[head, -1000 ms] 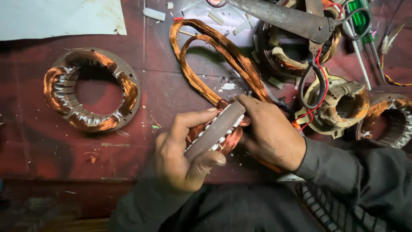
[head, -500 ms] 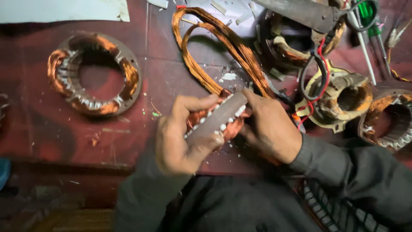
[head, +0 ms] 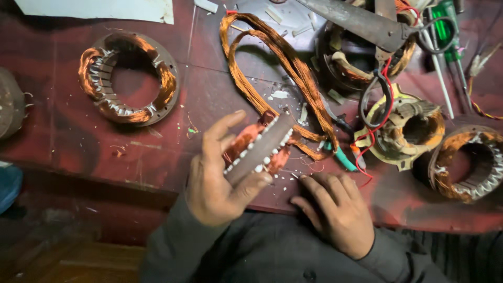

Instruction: The person winds copper wire around a motor stator core, inserting white insulating spacers between layers. They rotate the stator and press the wire into the slots by hand, continuing the winding process across the visible segment.

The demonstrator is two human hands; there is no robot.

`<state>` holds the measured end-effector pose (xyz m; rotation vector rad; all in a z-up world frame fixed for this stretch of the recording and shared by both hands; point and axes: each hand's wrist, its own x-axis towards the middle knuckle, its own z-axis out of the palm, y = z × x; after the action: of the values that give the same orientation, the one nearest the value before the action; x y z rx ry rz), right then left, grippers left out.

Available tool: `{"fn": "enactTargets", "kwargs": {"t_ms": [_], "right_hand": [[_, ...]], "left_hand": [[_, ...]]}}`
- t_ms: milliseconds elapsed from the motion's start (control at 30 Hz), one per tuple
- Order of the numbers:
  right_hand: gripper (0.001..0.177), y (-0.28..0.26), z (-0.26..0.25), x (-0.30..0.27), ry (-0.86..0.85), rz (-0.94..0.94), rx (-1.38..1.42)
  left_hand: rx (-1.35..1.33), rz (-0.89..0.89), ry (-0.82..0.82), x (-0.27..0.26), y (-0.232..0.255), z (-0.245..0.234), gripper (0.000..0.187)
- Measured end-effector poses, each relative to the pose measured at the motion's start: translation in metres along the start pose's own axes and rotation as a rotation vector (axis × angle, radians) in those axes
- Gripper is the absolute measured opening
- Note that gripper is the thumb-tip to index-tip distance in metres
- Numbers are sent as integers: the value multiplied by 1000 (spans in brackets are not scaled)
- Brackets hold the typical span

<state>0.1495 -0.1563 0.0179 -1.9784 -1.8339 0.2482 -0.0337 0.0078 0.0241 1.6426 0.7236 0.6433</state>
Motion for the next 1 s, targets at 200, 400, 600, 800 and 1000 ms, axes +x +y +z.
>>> {"fn": "enactTargets", "kwargs": {"t_ms": [200, 400, 600, 800, 1000], "right_hand": [[32, 9, 10, -2, 35, 17, 8], [32, -2, 11, 19, 91, 90, 161], [37, -2, 21, 38, 63, 72, 319], [37, 5, 24, 40, 31, 19, 304], [36, 8, 28, 40, 39, -10, 286]], "left_hand": [[124, -36, 18, -10, 6, 10, 97], [477, 12, 43, -7, 19, 8, 90], [472, 0, -27, 4, 23, 0, 87], [451, -4, -152, 17, 25, -12, 89], [433, -55, -241, 28, 28, -22, 93]]}}
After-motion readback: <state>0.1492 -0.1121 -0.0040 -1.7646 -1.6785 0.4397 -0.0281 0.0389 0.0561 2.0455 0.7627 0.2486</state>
